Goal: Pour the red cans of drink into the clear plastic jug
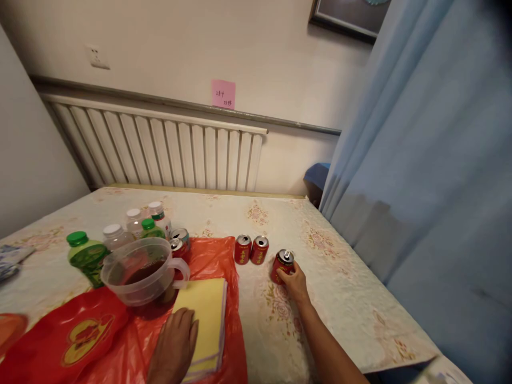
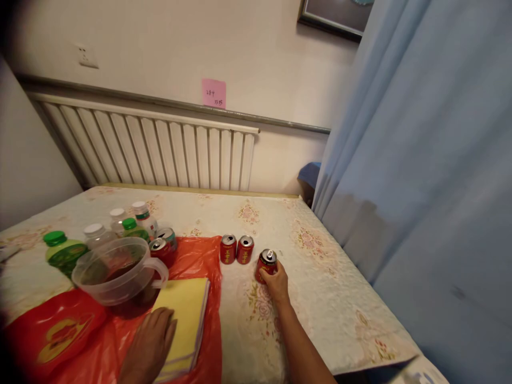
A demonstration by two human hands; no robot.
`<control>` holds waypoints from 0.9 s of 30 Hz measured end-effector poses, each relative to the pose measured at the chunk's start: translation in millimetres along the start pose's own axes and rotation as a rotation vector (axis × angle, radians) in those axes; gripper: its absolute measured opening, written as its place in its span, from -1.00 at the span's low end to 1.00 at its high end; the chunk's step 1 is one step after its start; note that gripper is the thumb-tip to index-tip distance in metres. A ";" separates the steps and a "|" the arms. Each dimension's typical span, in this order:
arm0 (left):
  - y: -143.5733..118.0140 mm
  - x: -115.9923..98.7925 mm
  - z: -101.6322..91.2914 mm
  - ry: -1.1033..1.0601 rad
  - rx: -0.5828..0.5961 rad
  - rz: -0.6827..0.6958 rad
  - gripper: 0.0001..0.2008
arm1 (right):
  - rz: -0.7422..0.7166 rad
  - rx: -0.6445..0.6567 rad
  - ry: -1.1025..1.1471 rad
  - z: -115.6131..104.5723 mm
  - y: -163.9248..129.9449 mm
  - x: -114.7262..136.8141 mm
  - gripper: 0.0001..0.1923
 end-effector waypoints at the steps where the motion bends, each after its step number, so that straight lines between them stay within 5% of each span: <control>1: -0.6 0.7 1.2 -0.001 0.007 -0.004 -0.73 | -0.011 -0.002 -0.003 4.3 4.2 -0.7 -0.50; 13: -3.9 4.5 6.5 0.005 0.010 -0.020 -0.71 | -0.087 -0.075 -0.034 41.2 34.9 -14.5 -0.39; 27: -5.1 6.7 10.6 -0.021 0.019 -0.034 -0.71 | -0.179 -0.070 -0.154 46.0 16.5 -24.9 -0.44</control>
Point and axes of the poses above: each hand's wrist, its own y-axis towards the middle knuckle, its own z-axis out of the palm, x = y × z, the point moved 5 cm from there along y, towards the middle knuckle, and after that the axes turned 1 degree about y, right-handed, at the moved point
